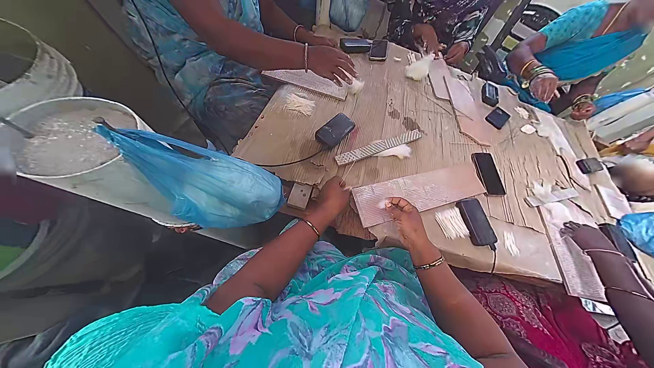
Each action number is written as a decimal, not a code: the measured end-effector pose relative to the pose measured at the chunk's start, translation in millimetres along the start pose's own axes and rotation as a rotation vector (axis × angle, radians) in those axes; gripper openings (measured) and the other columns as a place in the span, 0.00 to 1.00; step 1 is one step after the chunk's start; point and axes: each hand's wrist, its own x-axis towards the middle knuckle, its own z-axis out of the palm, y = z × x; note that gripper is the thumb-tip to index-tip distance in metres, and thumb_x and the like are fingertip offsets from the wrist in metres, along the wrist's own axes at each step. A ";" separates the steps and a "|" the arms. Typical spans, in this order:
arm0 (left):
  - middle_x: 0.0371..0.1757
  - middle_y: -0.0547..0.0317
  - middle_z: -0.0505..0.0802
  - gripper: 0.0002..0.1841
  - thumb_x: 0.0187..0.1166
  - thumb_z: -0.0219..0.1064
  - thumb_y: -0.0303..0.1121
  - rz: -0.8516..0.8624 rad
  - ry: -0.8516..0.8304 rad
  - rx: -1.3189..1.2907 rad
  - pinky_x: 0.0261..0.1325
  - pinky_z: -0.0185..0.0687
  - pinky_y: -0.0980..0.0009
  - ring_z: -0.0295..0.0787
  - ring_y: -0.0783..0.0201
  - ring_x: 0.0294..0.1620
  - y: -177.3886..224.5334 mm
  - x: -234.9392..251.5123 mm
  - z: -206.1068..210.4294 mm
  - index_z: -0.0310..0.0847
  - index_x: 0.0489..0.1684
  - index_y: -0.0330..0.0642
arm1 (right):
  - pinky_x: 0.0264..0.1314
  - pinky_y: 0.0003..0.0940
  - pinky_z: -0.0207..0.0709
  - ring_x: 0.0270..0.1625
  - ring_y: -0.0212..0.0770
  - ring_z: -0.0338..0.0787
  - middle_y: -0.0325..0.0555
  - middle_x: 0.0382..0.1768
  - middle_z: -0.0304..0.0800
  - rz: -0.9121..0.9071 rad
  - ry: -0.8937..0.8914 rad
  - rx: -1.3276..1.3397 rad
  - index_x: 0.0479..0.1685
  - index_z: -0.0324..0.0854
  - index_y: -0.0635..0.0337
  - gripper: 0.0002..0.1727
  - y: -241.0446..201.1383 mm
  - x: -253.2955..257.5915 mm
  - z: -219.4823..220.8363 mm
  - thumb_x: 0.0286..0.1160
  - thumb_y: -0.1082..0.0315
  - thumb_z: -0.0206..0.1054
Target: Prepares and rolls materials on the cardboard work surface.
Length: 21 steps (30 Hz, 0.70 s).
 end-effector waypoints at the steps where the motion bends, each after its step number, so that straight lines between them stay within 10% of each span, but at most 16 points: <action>1: 0.51 0.35 0.91 0.17 0.82 0.70 0.35 0.010 -0.002 0.006 0.58 0.82 0.36 0.89 0.37 0.56 0.0 0.9 1.0 0.81 0.62 0.34 | 0.44 0.23 0.77 0.37 0.28 0.84 0.40 0.34 0.88 -0.009 -0.013 -0.018 0.46 0.85 0.67 0.04 1.3 -0.1 -0.1 0.80 0.79 0.65; 10: 0.60 0.38 0.91 0.24 0.85 0.62 0.25 -0.016 -0.148 -0.120 0.64 0.81 0.44 0.89 0.43 0.60 13.1 -21.7 -4.0 0.68 0.80 0.38 | 0.41 0.23 0.75 0.35 0.28 0.82 0.40 0.35 0.87 -0.003 0.012 0.039 0.45 0.86 0.65 0.05 -1.3 -3.1 -1.5 0.78 0.80 0.67; 15: 0.72 0.37 0.84 0.22 0.81 0.67 0.27 0.076 0.007 -0.126 0.74 0.77 0.43 0.82 0.42 0.73 13.9 -26.2 -7.5 0.75 0.74 0.34 | 0.37 0.23 0.76 0.34 0.30 0.83 0.41 0.34 0.87 0.015 0.027 0.145 0.46 0.84 0.64 0.05 -17.3 -16.8 -5.0 0.78 0.80 0.66; 21: 0.46 0.56 0.88 0.10 0.86 0.68 0.38 0.293 -0.132 -0.466 0.40 0.77 0.66 0.79 0.67 0.33 40.1 -71.4 -5.2 0.85 0.51 0.41 | 0.39 0.21 0.78 0.34 0.28 0.84 0.38 0.33 0.88 -0.104 -0.022 0.188 0.42 0.85 0.61 0.04 -31.1 -39.7 -3.0 0.78 0.79 0.67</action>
